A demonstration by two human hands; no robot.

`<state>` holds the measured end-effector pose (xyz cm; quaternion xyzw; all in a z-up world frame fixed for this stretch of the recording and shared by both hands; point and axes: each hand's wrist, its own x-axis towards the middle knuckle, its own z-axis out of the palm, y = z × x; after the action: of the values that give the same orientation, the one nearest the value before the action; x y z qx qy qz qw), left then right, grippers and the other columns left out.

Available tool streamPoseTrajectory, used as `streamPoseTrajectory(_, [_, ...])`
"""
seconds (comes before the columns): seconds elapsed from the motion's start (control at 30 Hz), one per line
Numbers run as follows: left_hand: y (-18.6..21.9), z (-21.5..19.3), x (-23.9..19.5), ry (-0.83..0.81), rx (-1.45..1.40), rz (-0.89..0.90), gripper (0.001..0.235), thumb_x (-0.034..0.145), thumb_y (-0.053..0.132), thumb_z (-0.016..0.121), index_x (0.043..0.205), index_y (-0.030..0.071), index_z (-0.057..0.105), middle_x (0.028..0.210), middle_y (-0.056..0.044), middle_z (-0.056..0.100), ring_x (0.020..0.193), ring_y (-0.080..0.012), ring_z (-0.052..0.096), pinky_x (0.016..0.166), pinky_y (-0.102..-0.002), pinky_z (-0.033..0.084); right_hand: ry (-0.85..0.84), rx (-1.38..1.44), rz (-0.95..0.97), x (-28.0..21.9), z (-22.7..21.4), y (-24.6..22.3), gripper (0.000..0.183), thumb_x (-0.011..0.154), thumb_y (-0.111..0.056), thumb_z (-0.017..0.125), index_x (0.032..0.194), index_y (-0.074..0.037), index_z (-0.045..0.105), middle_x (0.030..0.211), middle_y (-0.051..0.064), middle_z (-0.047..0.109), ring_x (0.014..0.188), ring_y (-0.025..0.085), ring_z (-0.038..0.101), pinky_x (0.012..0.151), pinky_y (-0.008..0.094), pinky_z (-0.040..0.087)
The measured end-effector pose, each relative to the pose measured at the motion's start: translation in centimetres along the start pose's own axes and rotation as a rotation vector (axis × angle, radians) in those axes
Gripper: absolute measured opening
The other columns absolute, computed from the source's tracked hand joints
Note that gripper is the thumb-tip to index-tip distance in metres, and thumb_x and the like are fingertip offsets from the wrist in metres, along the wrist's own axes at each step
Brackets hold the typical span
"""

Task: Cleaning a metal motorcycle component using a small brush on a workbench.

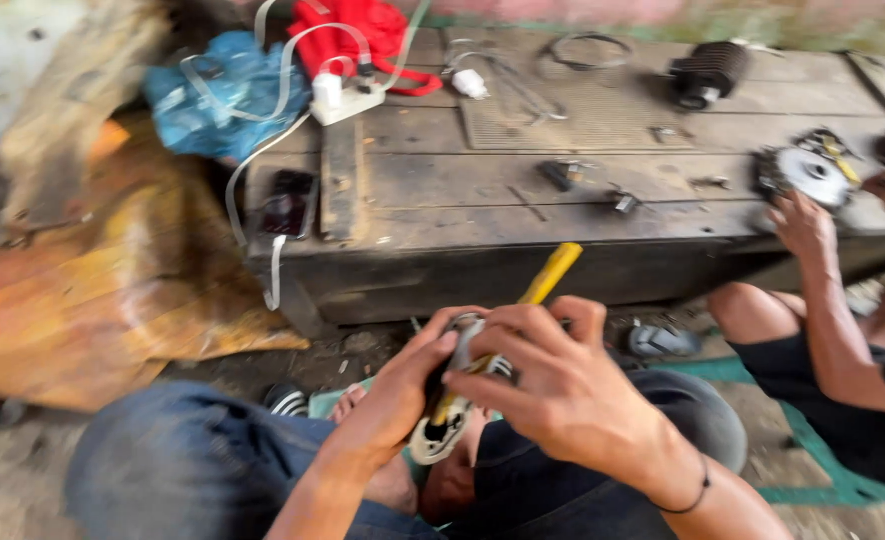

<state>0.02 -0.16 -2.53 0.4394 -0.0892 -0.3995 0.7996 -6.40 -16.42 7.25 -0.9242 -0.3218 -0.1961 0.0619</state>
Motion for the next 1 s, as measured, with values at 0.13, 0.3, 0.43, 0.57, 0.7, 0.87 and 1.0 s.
streamPoseTrajectory(0.13, [1.8,1.1,-0.8,0.028,-0.025,-0.085,0.039,0.102,0.033,0.05,0.133,0.01,0.06,0.098,-0.012,0.065,0.066,-0.0155,0.062,0.062,-0.028,0.052,0.078,-0.127,0.124,-0.5,0.4,1.9,0.032,0.09,-0.006,0.064,0.103,-0.033,0.076,0.105,-0.007,0.066,0.109,0.021,0.057,0.09,0.046,0.023])
streamPoseTrajectory(0.3, [1.6,1.3,-0.7,0.029,0.014,-0.066,0.034,0.105,0.021,0.042,0.133,0.012,0.059,0.119,-0.004,0.066,0.1,-0.006,0.058,0.081,-0.017,0.043,-0.013,-0.079,0.006,-0.8,0.8,0.2,0.035,0.088,-0.007,0.06,0.111,-0.032,0.069,0.114,-0.008,0.064,0.115,0.022,0.056,0.084,0.049,0.024])
streamPoseTrajectory(0.43, [2.6,1.5,-1.1,0.036,0.183,-0.064,0.039,0.104,0.036,0.042,0.132,0.017,0.06,0.12,-0.005,0.067,0.111,-0.0117,0.059,0.095,-0.019,0.035,0.086,-0.113,0.115,-0.2,0.2,1.7,0.031,0.09,-0.003,0.07,0.102,-0.031,0.075,0.104,-0.008,0.066,0.108,0.023,0.057,0.091,0.044,0.024])
streamPoseTrajectory(0.57, [2.0,1.2,-0.6,0.042,0.098,-0.096,0.04,0.102,0.032,0.044,0.138,0.017,0.057,0.136,-0.007,0.065,0.126,-0.0139,0.057,0.104,-0.024,0.04,0.045,-0.048,0.059,-0.2,0.5,0.6,0.028,0.09,-0.008,0.067,0.105,-0.031,0.074,0.104,-0.008,0.064,0.106,0.024,0.057,0.089,0.046,0.024])
streamPoseTrajectory(0.7, [3.3,1.5,-1.4,-0.052,0.22,-0.113,0.048,0.099,0.05,0.041,0.139,0.027,0.052,0.144,-0.012,0.061,0.133,-0.0268,0.058,0.106,-0.039,0.04,0.107,-0.091,0.138,-0.2,0.0,2.4,0.027,0.095,0.002,0.066,0.102,-0.023,0.074,0.103,0.0,0.066,0.102,0.028,0.057,0.093,0.042,0.039])
streamPoseTrajectory(0.87, [2.0,1.7,-0.8,-0.024,0.204,-0.059,0.042,0.102,0.038,0.042,0.135,0.018,0.057,0.132,-0.003,0.064,0.122,-0.0094,0.056,0.102,-0.021,0.038,0.022,0.003,0.056,-0.5,0.5,0.2,0.035,0.084,-0.003,0.069,0.105,-0.03,0.074,0.108,-0.008,0.065,0.108,0.024,0.056,0.089,0.047,0.025])
streamPoseTrajectory(1.0, [4.0,2.2,-1.7,-0.011,0.307,-0.172,0.046,0.099,0.049,0.038,0.138,0.03,0.054,0.144,-0.008,0.061,0.133,-0.0204,0.056,0.106,-0.034,0.036,0.064,-0.081,0.125,-0.8,0.2,2.4,0.029,0.095,0.001,0.065,0.106,-0.024,0.074,0.105,0.0,0.065,0.104,0.03,0.056,0.093,0.043,0.039])
